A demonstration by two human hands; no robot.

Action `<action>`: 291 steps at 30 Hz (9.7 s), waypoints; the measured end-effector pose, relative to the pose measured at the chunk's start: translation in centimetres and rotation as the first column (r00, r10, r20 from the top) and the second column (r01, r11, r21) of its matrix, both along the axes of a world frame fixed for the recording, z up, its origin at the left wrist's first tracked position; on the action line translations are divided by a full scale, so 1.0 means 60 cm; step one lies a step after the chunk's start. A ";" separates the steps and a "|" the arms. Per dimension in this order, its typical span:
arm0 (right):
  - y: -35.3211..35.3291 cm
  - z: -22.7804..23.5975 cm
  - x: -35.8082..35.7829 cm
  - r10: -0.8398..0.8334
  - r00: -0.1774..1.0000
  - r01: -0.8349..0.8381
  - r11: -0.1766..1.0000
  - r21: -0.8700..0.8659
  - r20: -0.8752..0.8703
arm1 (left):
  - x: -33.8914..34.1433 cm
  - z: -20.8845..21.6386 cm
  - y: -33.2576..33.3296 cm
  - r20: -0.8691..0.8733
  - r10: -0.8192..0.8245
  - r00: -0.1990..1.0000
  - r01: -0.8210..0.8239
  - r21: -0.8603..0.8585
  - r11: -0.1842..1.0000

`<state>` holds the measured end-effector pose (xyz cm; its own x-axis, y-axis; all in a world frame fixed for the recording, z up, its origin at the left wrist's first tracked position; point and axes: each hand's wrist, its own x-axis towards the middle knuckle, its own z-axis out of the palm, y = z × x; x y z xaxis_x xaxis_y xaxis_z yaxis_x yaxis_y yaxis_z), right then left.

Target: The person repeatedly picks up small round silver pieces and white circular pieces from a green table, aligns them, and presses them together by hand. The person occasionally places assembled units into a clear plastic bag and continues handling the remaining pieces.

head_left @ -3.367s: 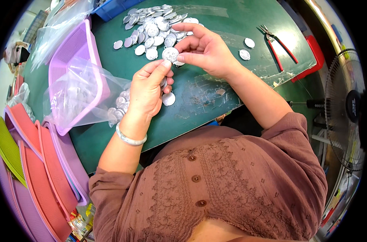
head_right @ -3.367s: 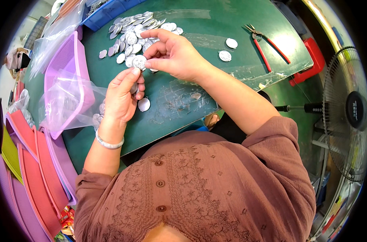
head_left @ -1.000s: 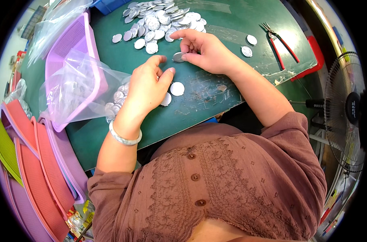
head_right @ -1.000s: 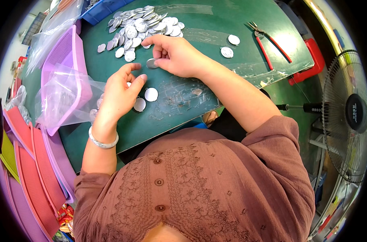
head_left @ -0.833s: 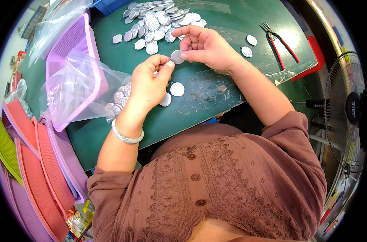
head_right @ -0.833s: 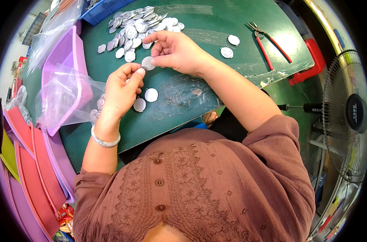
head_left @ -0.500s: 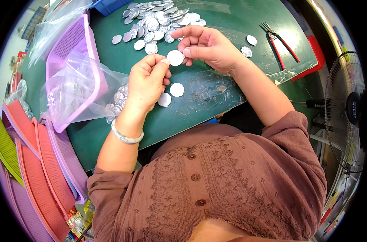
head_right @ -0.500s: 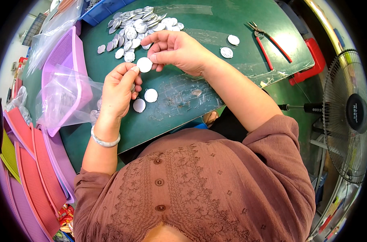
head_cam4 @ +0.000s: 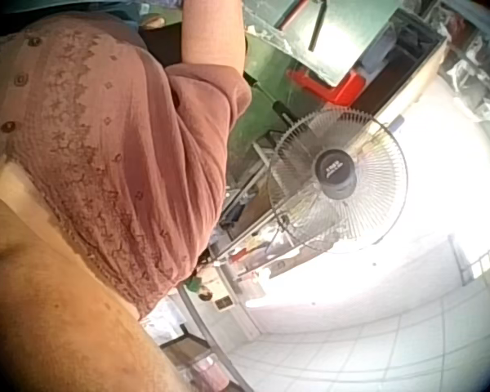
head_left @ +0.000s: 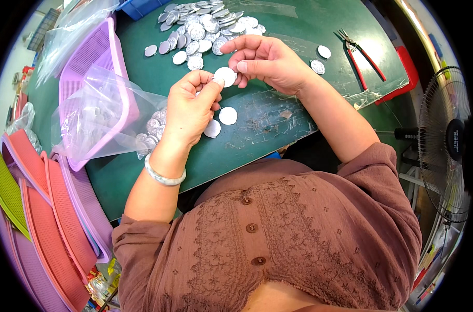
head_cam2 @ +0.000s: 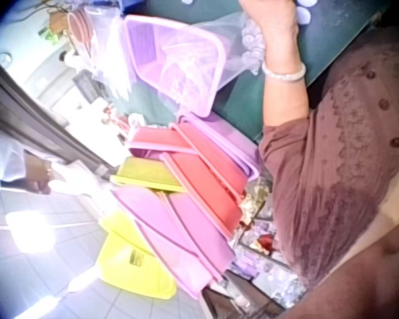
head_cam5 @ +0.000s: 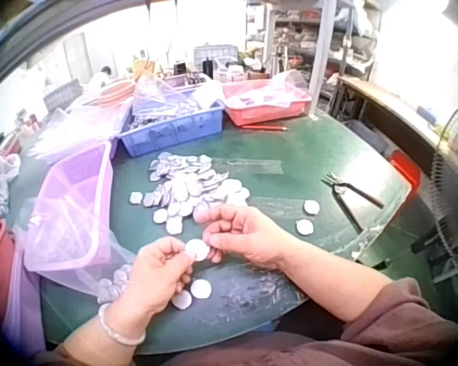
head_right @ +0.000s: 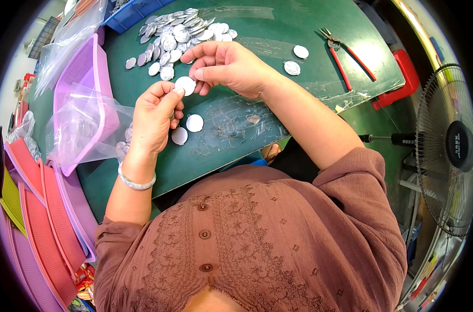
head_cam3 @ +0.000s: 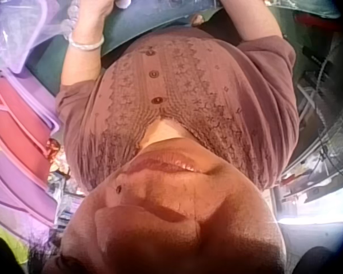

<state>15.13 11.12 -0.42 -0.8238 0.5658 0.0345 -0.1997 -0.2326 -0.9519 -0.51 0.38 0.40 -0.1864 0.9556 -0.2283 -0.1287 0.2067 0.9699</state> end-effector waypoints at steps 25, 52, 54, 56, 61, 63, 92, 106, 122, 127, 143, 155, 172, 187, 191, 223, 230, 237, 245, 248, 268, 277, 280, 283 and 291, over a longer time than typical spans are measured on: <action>-0.009 -0.005 -0.002 -0.076 0.997 0.082 0.831 0.550 -0.034 | -0.012 -0.001 0.002 0.207 0.043 0.977 -0.053 0.044 0.998; 0.041 -0.017 -0.046 -0.527 0.849 -0.113 -0.117 0.987 0.034 | -0.025 0.001 -0.008 -0.625 -0.339 0.704 0.395 -0.052 0.917; 0.036 -0.018 -0.041 -0.514 0.856 -0.051 0.014 0.999 0.051 | -0.024 -0.001 -0.006 -0.587 -0.315 0.746 0.358 -0.045 0.933; 0.038 -0.021 -0.038 -0.518 0.853 -0.011 0.097 0.995 0.060 | -0.023 -0.002 -0.003 -0.538 -0.289 0.792 0.317 -0.042 0.947; 0.037 -0.024 -0.047 -0.491 0.871 0.045 0.049 0.998 -0.015 | -0.022 -0.006 -0.003 -0.458 -0.214 0.863 0.229 -0.025 0.973; 0.027 -0.019 -0.054 -0.527 0.848 -0.037 0.051 0.998 0.058 | -0.020 -0.005 -0.002 -0.446 -0.205 0.871 0.216 -0.027 0.976; 0.030 -0.011 -0.026 -0.478 0.875 -0.039 0.082 0.996 0.073 | -0.018 0.003 0.000 -0.341 -0.150 0.928 0.134 -0.071 0.988; 0.000 0.021 -0.029 -0.144 0.981 0.132 0.987 0.097 0.128 | -0.018 -0.002 0.003 0.036 0.031 0.999 -0.033 0.051 0.998; -0.002 0.013 -0.022 -0.069 0.997 0.062 0.973 0.223 0.027 | -0.020 0.002 0.005 0.217 0.062 0.974 -0.078 0.068 0.995; -0.006 0.003 -0.028 -0.087 0.994 0.106 0.901 0.420 -0.064 | -0.019 0.001 0.005 0.260 0.073 0.963 -0.112 0.140 0.984; -0.004 0.005 -0.027 -0.007 0.996 0.031 0.959 0.282 -0.086 | -0.014 -0.004 0.005 0.097 0.075 0.992 -0.091 0.170 0.981; 0.006 -0.008 -0.028 -0.416 0.882 -0.120 0.260 0.958 0.223 | -0.023 0.002 0.002 0.441 0.075 0.894 -0.075 -0.017 0.997; -0.011 0.006 -0.030 -0.188 0.982 0.113 0.466 0.877 -0.026 | -0.018 -0.004 0.005 0.247 0.084 0.965 -0.085 -0.008 0.996; -0.009 0.006 -0.024 -0.074 0.996 0.087 0.732 0.676 -0.049 | -0.022 -0.005 0.006 0.341 0.068 0.937 -0.107 0.098 0.989; -0.010 0.008 -0.026 -0.028 0.995 0.077 0.823 0.563 -0.096 | -0.019 -0.003 0.007 0.275 0.077 0.958 -0.118 0.137 0.984; 0.050 -0.022 -0.013 -0.500 0.860 0.047 0.278 0.960 0.103 | -0.028 -0.007 0.005 0.433 -0.047 0.900 0.047 0.009 0.999; 0.052 -0.016 -0.012 -0.466 0.870 0.122 0.520 0.846 0.161 | -0.026 -0.004 0.005 0.414 -0.040 0.909 0.050 -0.013 0.999; 0.010 0.010 -0.019 0.064 0.994 -0.093 0.908 0.409 0.084 | -0.012 -0.003 0.003 0.258 -0.031 0.966 0.021 0.042 0.999; -0.001 0.011 -0.022 0.136 0.989 -0.147 0.925 0.350 0.056 | -0.015 -0.007 0.003 0.159 -0.024 0.987 0.018 0.042 0.999; -0.003 0.015 -0.021 0.134 0.991 -0.132 0.943 0.305 0.015 | -0.018 -0.007 0.004 0.204 -0.006 0.979 -0.001 0.034 0.999; -0.013 0.015 -0.026 -0.186 0.976 0.188 0.476 0.859 -0.111 | -0.014 -0.004 0.002 0.385 0.058 0.921 -0.115 0.127 0.985; -0.004 0.007 -0.025 -0.121 0.983 0.184 0.694 0.696 -0.139 | -0.018 -0.010 0.004 0.355 0.041 0.934 -0.104 0.159 0.982; 0.011 0.006 -0.020 -0.155 0.979 0.204 0.705 0.679 -0.133 | -0.018 -0.009 0.003 0.353 0.043 0.935 -0.099 0.142 0.985; 0.031 -0.007 -0.017 -0.308 0.951 0.229 0.638 0.735 -0.029 | -0.018 -0.009 0.003 0.349 0.029 0.937 -0.084 0.142 0.986; 0.034 -0.021 -0.019 -0.485 0.873 0.230 0.485 0.844 0.041 | -0.018 -0.002 0.003 0.368 -0.031 0.929 0.015 0.046 0.999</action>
